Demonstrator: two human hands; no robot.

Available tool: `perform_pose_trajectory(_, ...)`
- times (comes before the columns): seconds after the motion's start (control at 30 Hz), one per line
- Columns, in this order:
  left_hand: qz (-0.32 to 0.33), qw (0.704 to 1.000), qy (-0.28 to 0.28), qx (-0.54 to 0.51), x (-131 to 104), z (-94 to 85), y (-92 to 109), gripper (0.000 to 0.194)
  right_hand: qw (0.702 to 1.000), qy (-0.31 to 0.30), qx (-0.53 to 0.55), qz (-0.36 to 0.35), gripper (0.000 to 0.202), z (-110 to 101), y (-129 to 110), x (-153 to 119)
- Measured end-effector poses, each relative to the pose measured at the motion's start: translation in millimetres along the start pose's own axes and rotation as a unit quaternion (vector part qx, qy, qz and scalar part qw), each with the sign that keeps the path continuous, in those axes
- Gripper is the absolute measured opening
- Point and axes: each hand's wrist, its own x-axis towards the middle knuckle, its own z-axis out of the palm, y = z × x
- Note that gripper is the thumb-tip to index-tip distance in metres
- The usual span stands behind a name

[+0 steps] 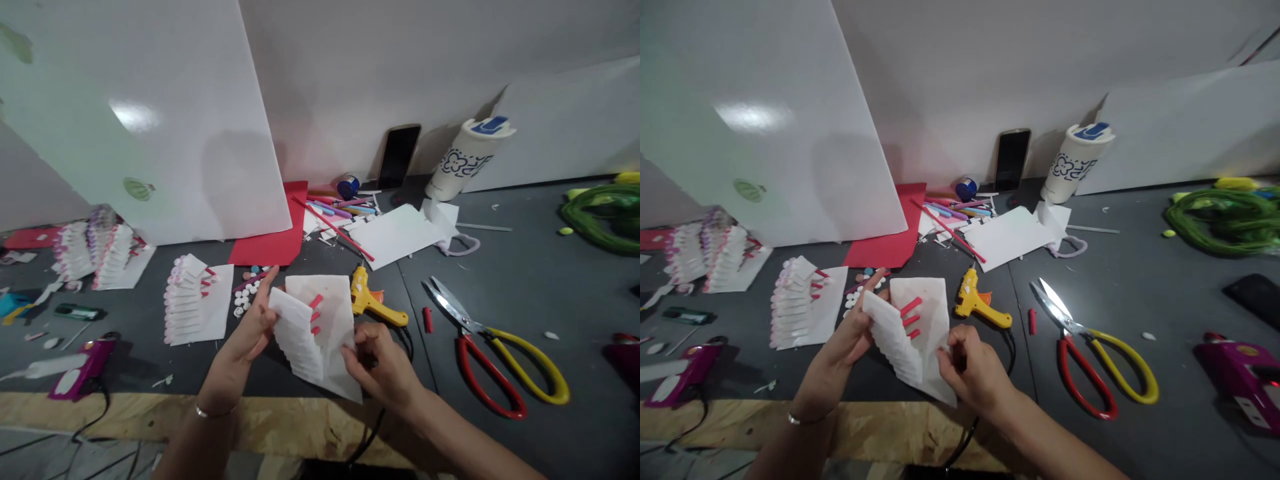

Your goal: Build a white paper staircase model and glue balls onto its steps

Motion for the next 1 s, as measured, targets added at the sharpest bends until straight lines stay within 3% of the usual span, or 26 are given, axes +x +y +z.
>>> perform_pose_trajectory(0.2,0.007,1.0,0.01,0.003,3,-0.3,-1,0.114,0.996,-0.013,0.055,0.074,0.017,0,1,0)
perform_pose_trajectory(0.33,-0.019,1.0,-0.014,-0.004,5,-3.4,-6,0.112,0.986,-0.012,0.097,0.138,0.021,-2,4,4)
perform_pose_trajectory(0.53,-0.001,1.0,-0.024,0.002,10,-2.4,-13,0.083,0.99,0.011,0.093,0.105,0.021,-5,8,9)
perform_pose_trajectory(0.7,0.037,0.999,0.024,-0.01,19,-6.1,-14,0.07,0.996,0.035,-0.057,0.053,0.017,-24,13,17)
perform_pose_trajectory(0.8,0.04,0.998,0.038,-0.016,23,-8.8,-14,0.067,0.971,0.059,-0.23,0.01,0.021,-37,22,25)
perform_pose_trajectory(0.9,0.039,0.998,0.045,-0.015,25,-10.6,-15,0.066,0.945,0.019,-0.322,-0.058,0.028,-42,35,31)
perform_pose_trajectory(1.0,0.049,0.997,0.067,-0.007,27,-12.5,-19,0.068,0.933,-0.007,-0.351,-0.083,0.029,-40,44,32)
